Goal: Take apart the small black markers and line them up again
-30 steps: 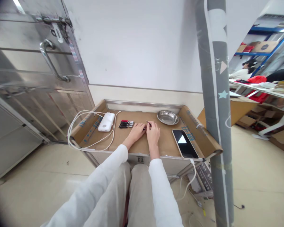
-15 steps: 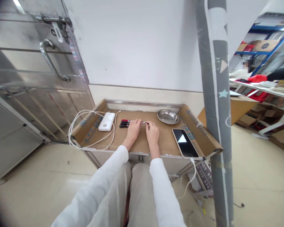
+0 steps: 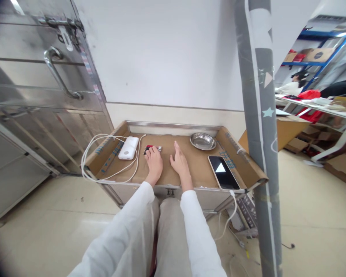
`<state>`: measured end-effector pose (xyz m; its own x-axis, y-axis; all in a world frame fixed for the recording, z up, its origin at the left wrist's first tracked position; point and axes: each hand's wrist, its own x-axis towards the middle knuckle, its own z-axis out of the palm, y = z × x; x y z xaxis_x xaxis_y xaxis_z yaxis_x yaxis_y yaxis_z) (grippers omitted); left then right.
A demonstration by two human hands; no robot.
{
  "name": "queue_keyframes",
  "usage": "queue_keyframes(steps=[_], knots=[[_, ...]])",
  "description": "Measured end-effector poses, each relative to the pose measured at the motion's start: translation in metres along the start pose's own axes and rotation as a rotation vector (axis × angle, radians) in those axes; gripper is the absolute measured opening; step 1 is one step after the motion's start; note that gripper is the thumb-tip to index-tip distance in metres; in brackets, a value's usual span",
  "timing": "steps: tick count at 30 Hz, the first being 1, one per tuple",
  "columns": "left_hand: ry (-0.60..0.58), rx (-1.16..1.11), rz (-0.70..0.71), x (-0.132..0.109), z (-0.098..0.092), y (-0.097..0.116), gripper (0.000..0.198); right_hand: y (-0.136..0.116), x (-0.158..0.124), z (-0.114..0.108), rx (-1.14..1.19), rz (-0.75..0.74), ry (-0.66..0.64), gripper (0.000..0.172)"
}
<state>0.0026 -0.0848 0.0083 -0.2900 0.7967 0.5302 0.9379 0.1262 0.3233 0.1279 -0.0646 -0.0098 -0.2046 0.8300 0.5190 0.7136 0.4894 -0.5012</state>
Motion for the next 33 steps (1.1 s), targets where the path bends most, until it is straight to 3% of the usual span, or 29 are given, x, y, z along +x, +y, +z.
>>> queue_keyframes(steps=[5,26,33], knots=[[0.048,0.057,-0.04,-0.0089,0.0007,-0.0054,0.029,0.0021,-0.0017,0.002,-0.02,0.057,0.006,0.071],[-0.119,0.047,0.033,-0.0066,0.008,-0.0028,0.043,0.0023,-0.0041,0.0026,-0.037,0.127,0.014,0.066],[-0.059,0.055,-0.014,-0.0093,0.0075,-0.0026,0.04,0.002,-0.0033,0.0026,-0.052,0.151,-0.002,0.062]])
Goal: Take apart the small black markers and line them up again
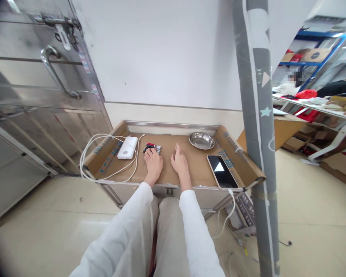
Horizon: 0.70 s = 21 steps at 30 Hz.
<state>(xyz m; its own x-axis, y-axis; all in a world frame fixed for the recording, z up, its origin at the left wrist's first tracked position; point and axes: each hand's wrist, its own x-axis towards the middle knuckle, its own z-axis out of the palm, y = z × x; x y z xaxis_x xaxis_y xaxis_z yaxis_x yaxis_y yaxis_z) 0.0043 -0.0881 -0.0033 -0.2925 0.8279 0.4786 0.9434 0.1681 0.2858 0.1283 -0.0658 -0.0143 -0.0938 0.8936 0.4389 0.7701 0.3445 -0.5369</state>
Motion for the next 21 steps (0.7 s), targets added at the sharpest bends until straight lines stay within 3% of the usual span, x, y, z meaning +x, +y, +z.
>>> queue_keyframes(steps=[11,21], knots=[[-0.04,0.011,0.078,0.008,0.007,0.001,0.042,0.0,0.001,0.0,-0.045,0.013,-0.01,0.057],[-0.046,0.018,0.128,0.01,0.003,0.006,0.038,0.001,0.001,0.0,-0.146,-0.034,-0.026,0.037]])
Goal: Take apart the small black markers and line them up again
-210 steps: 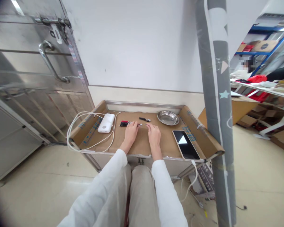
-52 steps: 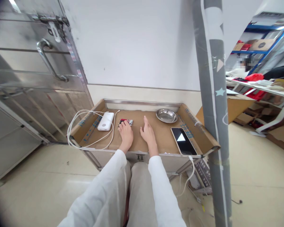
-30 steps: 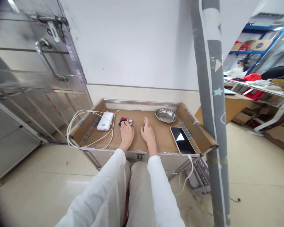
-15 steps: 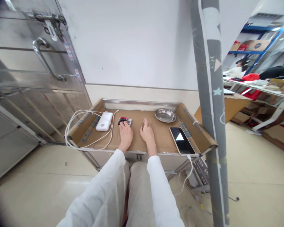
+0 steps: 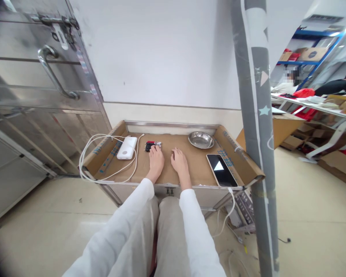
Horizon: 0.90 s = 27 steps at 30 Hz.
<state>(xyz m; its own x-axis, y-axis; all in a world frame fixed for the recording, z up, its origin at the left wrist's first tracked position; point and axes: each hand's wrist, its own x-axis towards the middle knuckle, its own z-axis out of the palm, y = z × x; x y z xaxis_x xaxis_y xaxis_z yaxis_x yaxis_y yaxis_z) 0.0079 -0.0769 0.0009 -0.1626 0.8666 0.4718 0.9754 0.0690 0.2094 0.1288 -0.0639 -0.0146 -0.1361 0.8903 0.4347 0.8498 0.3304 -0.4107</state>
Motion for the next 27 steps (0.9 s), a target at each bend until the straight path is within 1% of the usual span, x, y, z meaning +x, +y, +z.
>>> queue_keyframes(steps=[2,3,7,9,11,15,22,27], knots=[[-0.003,-0.027,0.078,0.0,0.0,0.0,0.036,-0.001,0.0,-0.001,0.008,0.004,-0.007,0.037],[-0.015,-0.049,0.14,0.001,0.001,0.0,0.035,-0.001,0.0,-0.002,0.012,0.007,-0.009,0.037],[-0.116,-0.157,0.418,0.008,0.007,0.0,0.025,-0.001,0.001,-0.002,0.025,0.001,-0.014,0.035],[-0.154,-0.201,0.502,0.014,0.01,-0.001,0.022,0.0,0.002,-0.002,0.028,-0.003,-0.019,0.035],[-0.175,-0.227,0.551,0.019,0.012,-0.001,0.022,0.001,0.003,-0.002,0.028,0.002,-0.02,0.034],[-0.183,-0.261,0.571,0.025,0.013,-0.005,0.022,0.005,0.005,-0.003,0.052,0.009,-0.016,0.035],[-0.186,-0.319,0.529,0.022,0.016,-0.007,0.024,0.005,0.004,-0.003,0.046,0.012,-0.024,0.034],[-0.195,-0.336,0.526,0.021,0.015,-0.008,0.024,0.004,0.003,-0.003,0.047,-0.001,-0.019,0.033]])
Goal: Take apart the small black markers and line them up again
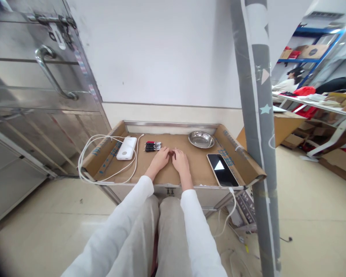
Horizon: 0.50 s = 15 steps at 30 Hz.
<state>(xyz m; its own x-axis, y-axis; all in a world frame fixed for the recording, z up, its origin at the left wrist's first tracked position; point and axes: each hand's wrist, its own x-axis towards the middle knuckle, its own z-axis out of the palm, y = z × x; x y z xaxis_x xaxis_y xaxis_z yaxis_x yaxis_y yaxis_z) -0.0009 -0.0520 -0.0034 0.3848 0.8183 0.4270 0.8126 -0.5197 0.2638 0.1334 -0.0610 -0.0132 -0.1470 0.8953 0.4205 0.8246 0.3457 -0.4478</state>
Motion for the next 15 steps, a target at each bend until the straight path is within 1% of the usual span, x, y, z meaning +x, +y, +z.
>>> queue_keyframes(steps=[11,13,15], knots=[[-0.012,0.044,-0.01,-0.001,-0.006,0.004,0.025,0.001,0.0,0.001,0.021,-0.005,0.013,0.035],[0.038,0.098,-0.065,-0.002,-0.008,0.006,0.023,0.001,-0.001,0.001,0.024,-0.005,0.018,0.036],[0.134,0.174,-0.175,-0.004,-0.011,0.007,0.022,0.001,-0.001,0.0,0.024,-0.005,0.024,0.036]])
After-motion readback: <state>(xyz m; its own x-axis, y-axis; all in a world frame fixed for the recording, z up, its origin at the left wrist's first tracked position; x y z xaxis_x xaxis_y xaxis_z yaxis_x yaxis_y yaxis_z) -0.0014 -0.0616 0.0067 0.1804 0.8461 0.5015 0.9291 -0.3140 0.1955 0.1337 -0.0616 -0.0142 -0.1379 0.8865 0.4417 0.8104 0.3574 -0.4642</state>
